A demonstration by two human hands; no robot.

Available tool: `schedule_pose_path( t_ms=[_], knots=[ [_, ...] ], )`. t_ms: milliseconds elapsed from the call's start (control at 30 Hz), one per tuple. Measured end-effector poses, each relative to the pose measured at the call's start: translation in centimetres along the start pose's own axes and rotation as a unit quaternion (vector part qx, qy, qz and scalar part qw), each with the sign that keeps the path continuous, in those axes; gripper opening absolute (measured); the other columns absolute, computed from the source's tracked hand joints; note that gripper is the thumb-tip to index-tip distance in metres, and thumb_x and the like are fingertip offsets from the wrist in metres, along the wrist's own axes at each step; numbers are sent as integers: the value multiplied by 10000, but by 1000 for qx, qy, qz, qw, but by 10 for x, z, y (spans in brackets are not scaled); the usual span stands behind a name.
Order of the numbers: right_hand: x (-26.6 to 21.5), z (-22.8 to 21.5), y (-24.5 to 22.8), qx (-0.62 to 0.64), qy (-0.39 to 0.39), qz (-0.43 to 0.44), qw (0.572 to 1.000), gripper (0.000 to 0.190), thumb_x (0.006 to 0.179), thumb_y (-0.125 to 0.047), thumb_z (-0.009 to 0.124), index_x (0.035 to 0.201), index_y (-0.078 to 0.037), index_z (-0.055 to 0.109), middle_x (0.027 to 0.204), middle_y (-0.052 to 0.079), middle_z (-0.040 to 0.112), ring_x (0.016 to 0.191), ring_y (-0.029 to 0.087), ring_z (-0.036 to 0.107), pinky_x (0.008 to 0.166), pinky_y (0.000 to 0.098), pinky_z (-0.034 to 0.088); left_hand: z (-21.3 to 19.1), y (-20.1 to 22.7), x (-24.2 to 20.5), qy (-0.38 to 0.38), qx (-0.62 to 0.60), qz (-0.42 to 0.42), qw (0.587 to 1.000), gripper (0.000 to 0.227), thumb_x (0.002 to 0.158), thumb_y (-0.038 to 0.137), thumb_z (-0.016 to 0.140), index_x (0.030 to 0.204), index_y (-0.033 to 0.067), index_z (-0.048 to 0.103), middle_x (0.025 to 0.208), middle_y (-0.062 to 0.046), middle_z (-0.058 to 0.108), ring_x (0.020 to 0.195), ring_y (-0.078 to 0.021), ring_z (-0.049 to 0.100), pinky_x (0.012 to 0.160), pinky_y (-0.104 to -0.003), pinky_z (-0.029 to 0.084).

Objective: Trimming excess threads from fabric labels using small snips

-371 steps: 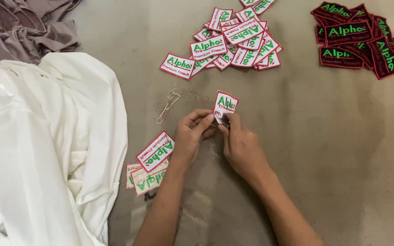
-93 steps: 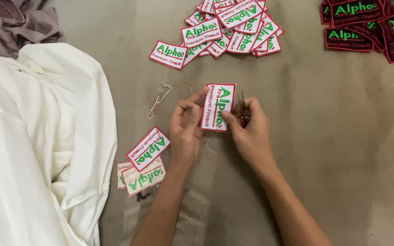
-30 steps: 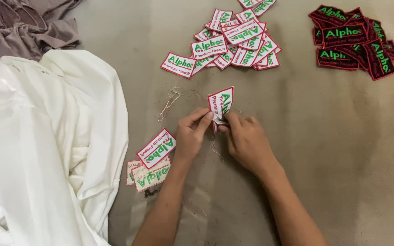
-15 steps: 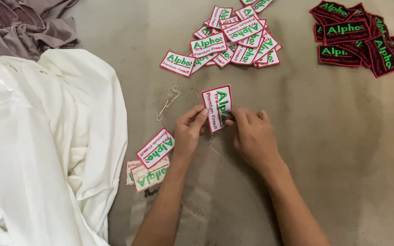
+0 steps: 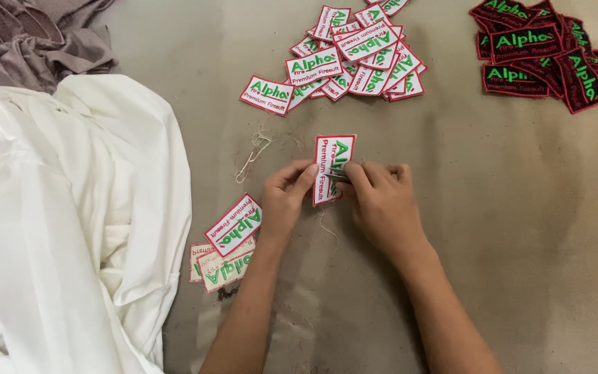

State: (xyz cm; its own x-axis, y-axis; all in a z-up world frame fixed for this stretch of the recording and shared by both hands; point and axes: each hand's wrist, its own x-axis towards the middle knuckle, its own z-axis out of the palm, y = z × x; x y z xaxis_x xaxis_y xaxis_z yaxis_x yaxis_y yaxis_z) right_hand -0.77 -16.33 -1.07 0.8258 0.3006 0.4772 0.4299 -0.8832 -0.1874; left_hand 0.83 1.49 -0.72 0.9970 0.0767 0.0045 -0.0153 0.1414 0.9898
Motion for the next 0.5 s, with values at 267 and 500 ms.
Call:
schedule_pose_path(
  t_ms=[267, 500],
  knots=[
    [3, -2, -6, 7, 9, -6, 1000, 159, 995, -246, 687, 1112, -170, 612, 827, 20, 638, 802, 203, 698, 875, 365, 444, 4, -1, -2, -8, -16, -18, 1000, 264, 954, 261, 741, 1065, 24, 780, 931, -141, 715, 876, -177, 621, 811, -344, 561],
    [5, -4, -15, 70, -63, 18, 995, 132, 1082, -188, 538, 1148, -76, 559, 815, 111, 651, 803, 284, 730, 896, 427, 454, 0, -15, 0, -40, -8, -20, 999, 240, 991, 270, 698, 1046, 53, 784, 854, -131, 715, 820, -162, 634, 798, -326, 544]
  ],
)
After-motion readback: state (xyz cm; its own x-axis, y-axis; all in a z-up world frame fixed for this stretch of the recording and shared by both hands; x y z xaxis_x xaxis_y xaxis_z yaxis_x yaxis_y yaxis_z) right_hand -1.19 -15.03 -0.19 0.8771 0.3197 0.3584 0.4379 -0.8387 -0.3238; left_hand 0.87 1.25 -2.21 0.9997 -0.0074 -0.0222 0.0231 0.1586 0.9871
